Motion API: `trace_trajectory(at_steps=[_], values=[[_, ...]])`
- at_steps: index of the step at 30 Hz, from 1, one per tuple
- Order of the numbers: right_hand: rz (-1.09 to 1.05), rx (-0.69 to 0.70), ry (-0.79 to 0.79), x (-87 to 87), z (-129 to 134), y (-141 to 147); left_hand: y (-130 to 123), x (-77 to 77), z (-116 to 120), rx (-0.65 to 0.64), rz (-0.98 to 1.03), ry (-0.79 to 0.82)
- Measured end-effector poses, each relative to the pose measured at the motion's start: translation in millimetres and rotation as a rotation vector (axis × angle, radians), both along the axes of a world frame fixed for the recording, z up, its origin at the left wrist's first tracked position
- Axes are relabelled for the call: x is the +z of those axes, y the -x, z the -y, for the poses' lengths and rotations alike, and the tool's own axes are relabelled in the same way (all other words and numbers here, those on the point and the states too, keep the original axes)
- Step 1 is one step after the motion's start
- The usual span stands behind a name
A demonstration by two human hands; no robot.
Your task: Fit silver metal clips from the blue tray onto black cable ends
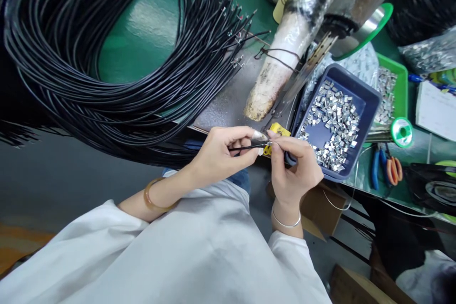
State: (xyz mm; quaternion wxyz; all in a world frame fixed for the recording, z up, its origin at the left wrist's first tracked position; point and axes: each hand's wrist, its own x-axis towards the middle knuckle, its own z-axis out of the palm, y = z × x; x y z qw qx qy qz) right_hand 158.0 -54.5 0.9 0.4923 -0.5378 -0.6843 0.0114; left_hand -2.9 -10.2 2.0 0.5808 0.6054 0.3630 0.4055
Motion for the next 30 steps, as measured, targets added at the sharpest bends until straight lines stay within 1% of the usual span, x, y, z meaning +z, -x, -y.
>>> trace_trajectory(at_steps=[2, 3, 4, 6, 8, 9, 11, 14, 16, 18, 21, 23, 24, 25, 27, 28, 30], values=[[-0.114, 0.03, 0.026, -1.5, -1, 0, 3, -0.2, 2, 0.01, -0.007, -0.033], [-0.153, 0.054, 0.039, -3.3, -1, 0, 5, -0.2, 2, -0.022, 0.014, 0.007], [-0.163, 0.075, 0.038, -5.5, -1, -1, 7, -0.2, 2, -0.081, 0.048, 0.086], [-0.127, 0.09, -0.011, -10.3, 1, -3, 10, 0.2, -1, -0.22, 0.131, 0.293], [-0.084, 0.047, -0.08, -13.3, 4, -6, 12, 0.8, -3, -0.292, 0.184, 0.44], [-0.062, 0.012, -0.105, -13.5, 7, -8, 13, 1.2, -4, -0.293, 0.195, 0.468], [0.033, -0.04, -0.106, -10.7, 12, -9, 14, 1.6, -4, -0.267, 0.201, 0.459], [0.296, -0.032, -0.022, -2.8, 16, -6, 15, 0.6, 0, -0.241, 0.184, 0.369], [0.346, -0.007, 0.038, 0.8, 16, -1, 15, -1.7, 3, -0.223, 0.163, 0.28], [0.247, 0.002, 0.106, 1.4, 14, 4, 14, -5.0, 6, -0.18, 0.123, 0.134], [-0.004, -0.017, 0.216, -0.1, 13, 8, 10, -10.3, 8, -0.022, 0.066, -0.251], [-0.143, -0.067, 0.176, -0.6, 14, 8, 7, -13.1, 8, 0.082, 0.046, -0.464], [-0.207, -0.097, 0.12, -0.6, 13, 8, 6, -14.2, 8, 0.121, 0.045, -0.516], [-0.268, -0.117, 0.049, -0.6, 13, 7, 4, -15.1, 7, 0.148, 0.05, -0.536], [-0.355, -0.109, -0.085, -1.6, 13, 5, 3, -16.4, 6, 0.179, 0.067, -0.512], [-0.374, -0.092, -0.132, -2.8, 12, 4, 2, -16.7, 6, 0.191, 0.076, -0.482], [-0.351, -0.068, -0.167, -6.7, 11, 4, 3, -15.9, 6, 0.19, 0.074, -0.397]])
